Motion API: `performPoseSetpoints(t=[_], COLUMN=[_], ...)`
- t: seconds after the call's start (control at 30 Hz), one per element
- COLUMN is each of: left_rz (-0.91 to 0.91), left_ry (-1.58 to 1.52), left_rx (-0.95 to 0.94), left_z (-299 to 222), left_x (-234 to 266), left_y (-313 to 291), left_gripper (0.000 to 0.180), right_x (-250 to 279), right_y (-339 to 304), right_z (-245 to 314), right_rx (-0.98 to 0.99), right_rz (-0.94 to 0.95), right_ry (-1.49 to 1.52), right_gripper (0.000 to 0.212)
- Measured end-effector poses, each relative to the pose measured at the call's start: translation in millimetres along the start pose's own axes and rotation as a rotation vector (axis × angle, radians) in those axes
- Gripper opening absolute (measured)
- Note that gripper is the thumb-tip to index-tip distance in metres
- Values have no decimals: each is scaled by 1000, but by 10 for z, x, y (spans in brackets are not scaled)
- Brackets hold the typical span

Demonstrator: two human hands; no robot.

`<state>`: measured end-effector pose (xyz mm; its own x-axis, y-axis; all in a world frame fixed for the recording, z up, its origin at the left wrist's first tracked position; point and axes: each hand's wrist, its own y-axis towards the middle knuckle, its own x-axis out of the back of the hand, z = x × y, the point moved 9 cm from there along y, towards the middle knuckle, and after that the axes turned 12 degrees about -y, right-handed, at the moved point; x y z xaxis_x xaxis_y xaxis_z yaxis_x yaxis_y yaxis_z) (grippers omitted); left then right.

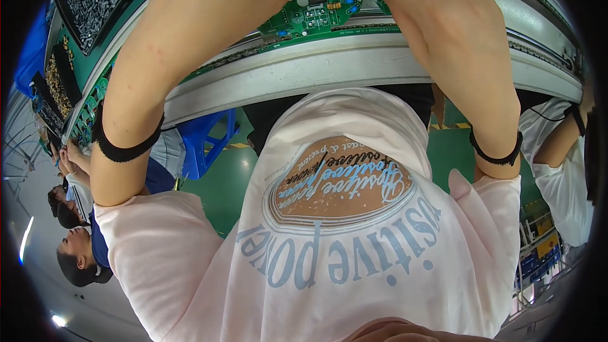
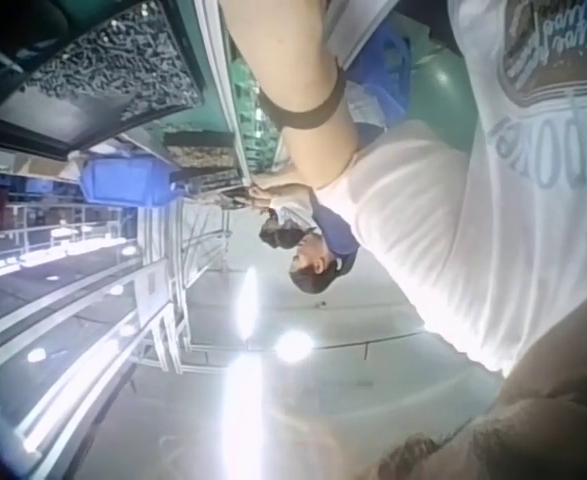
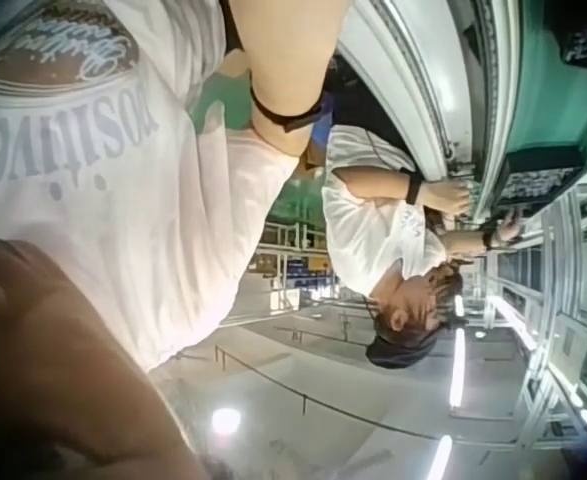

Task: The person assembles circuit boards by hand, picking up capacitors from trays and inserting them into the boards on a conveyor belt.

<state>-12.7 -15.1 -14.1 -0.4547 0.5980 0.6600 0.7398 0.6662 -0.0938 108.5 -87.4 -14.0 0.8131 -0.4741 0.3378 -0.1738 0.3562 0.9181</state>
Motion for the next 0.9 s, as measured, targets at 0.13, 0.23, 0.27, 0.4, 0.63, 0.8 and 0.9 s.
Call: performPoseSetpoints(t=[0.13, 0.23, 0.27, 0.4, 0.63, 0.8, 0.9], left_rz=[-43, -64, -71, -86, -94, -84, -74], left_ry=[-27, -40, -40, -41, -52, -19, 31], left_rx=[2, -10, -2, 14, 8, -1, -40], left_z=[39, 10, 28, 59, 27, 17, -55], left_x=[-10, -8, -7, -9, -2, -14, -21], left_y=[-49, -6, -12, -29, -27, -38, -25], left_gripper=[8, 9, 9, 9, 9, 10, 10], right_x=[-357, -39, -53, -63, -53, -234, -216], right_y=[79, -116, -120, -117, -56, 195, 196], right_z=[-44, -80, -78, -88, -94, -13, -27], right_rx=[-267, -23, -24, -49, -94, -287, -307], right_rz=[998, -29, -29, -29, -42, 970, 970], right_ry=[-278, 13, 17, 21, 63, -312, -309], right_gripper=[25, 24, 24, 23, 22, 22, 21])
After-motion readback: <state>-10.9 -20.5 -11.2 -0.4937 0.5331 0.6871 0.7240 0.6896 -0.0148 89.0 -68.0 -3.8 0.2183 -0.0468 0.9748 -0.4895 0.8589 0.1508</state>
